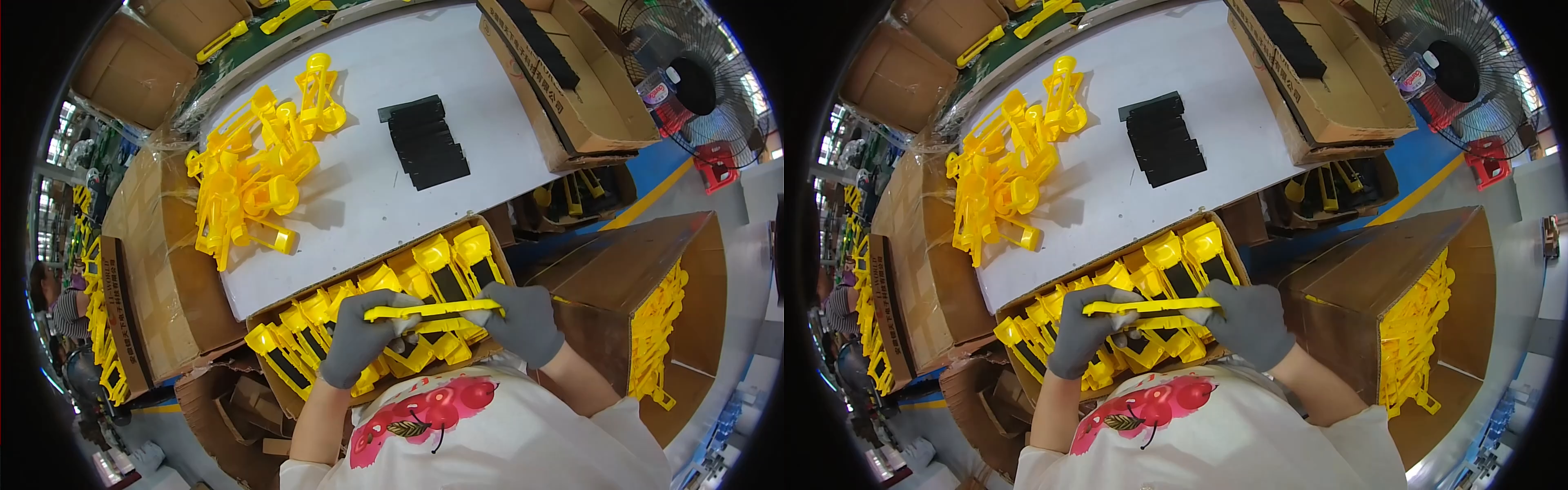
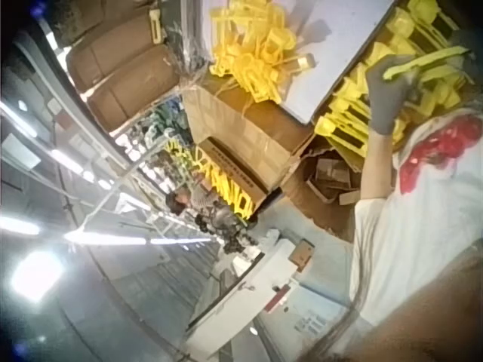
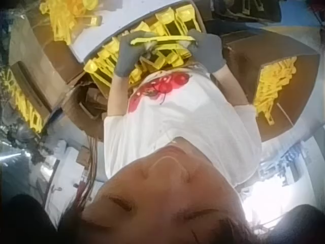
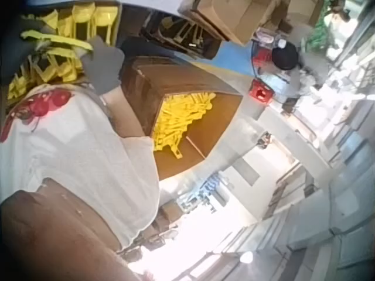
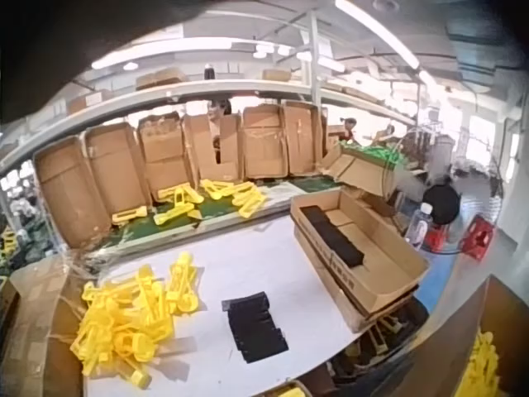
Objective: Manually attaching solar panels to yellow plastic light housings at a factory workstation.
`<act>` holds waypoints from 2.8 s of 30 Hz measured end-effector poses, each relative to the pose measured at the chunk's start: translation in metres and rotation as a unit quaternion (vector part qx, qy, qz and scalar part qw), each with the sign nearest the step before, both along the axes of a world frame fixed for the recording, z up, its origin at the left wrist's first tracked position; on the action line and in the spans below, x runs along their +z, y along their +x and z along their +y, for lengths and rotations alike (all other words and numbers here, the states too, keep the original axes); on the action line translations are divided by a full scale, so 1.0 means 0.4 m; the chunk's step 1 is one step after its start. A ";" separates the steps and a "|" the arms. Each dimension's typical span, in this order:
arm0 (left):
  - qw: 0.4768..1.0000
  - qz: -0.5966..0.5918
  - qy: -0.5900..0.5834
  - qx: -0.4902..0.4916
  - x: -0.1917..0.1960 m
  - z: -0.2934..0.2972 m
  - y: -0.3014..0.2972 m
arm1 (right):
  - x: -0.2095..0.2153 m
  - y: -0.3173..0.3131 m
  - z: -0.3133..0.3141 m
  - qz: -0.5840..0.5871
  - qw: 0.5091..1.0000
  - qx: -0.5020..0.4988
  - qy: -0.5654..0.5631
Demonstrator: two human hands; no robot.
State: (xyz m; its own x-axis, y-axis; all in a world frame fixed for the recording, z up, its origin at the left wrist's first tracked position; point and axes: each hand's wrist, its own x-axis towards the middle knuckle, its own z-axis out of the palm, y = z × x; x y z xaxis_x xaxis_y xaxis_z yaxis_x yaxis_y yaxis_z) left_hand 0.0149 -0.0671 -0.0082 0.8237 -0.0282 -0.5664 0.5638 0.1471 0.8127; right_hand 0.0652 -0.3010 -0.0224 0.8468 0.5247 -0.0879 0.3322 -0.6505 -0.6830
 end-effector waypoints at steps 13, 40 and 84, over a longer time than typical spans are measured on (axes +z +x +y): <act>0.944 -0.052 0.214 -0.247 -0.020 -0.009 0.173 | 0.059 0.024 -0.077 0.060 0.993 -0.041 -0.093; 0.566 -0.295 0.733 -0.236 0.040 0.641 0.195 | -0.145 0.437 0.125 -0.184 0.973 -0.012 -0.138; 0.971 -0.102 -0.087 0.196 -0.017 0.038 -0.013 | 0.090 0.138 0.127 -0.078 0.986 0.037 0.139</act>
